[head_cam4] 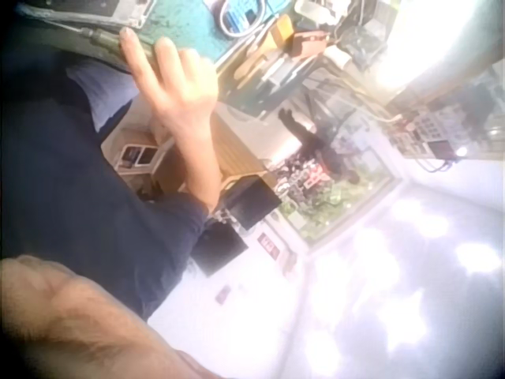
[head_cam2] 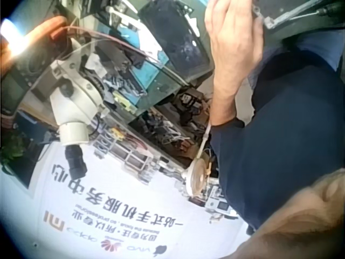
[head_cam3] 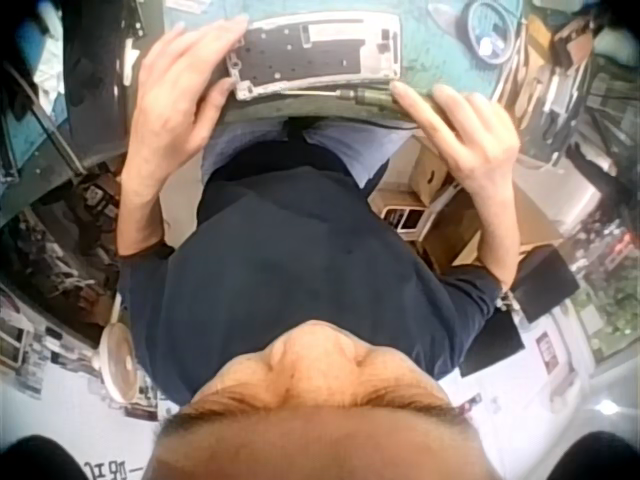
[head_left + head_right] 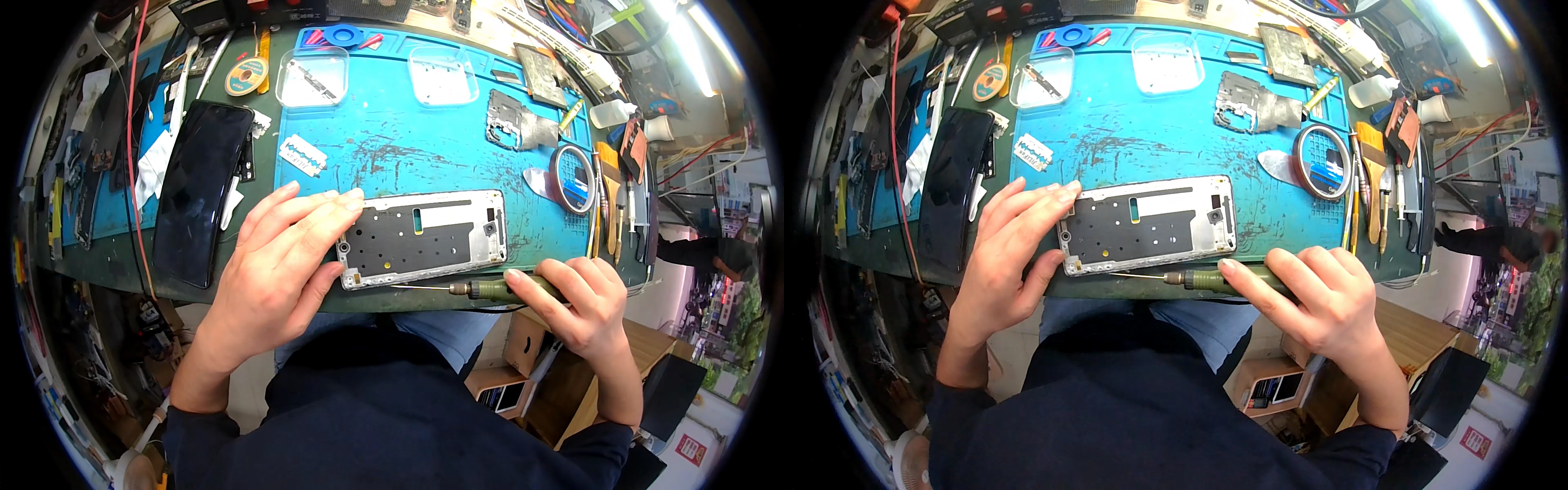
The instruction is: The person is repairing a disassembled smartphone on a cluttered workbench. They apply adhesive tape to the phone's frame, use a small brush to clean the interior, and then use a screwdriver to tighten screws on the device's chassis.
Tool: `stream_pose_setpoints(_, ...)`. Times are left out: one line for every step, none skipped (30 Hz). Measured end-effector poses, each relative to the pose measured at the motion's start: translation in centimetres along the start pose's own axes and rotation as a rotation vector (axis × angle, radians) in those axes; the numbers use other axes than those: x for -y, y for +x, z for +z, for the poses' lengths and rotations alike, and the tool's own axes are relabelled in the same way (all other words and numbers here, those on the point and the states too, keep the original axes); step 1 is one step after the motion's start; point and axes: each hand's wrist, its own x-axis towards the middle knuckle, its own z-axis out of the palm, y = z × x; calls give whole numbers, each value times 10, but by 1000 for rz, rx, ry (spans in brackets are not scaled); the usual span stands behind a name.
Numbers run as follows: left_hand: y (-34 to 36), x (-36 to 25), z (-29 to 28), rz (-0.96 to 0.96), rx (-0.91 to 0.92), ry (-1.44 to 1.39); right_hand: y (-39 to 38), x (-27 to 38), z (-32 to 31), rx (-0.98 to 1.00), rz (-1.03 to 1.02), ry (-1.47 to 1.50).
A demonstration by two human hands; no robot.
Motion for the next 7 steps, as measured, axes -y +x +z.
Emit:
stream_pose_setpoints(0,0,0,-2,-1,0,0,1,0,14,-2,-6)
stream_pose_setpoints(-1,0,0,-3,-1,0,1,1,0,17,-2,-10)
stream_pose_setpoints(-1,0,0,-4,-2,-1,0,1,0,20,0,-15)
stream_pose_setpoints(-1,0,0,-3,-2,1,0,1,1,23,2,-19)
stream_pose_setpoints(-1,0,0,-3,-2,2,0,1,2,8,-3,-33)
stream_pose_setpoints(-1,0,0,-1,-2,3,-1,1,4,-6,-7,-47)
stream_pose_setpoints(-1,0,0,-1,-1,3,-2,0,6,-21,-12,-61)
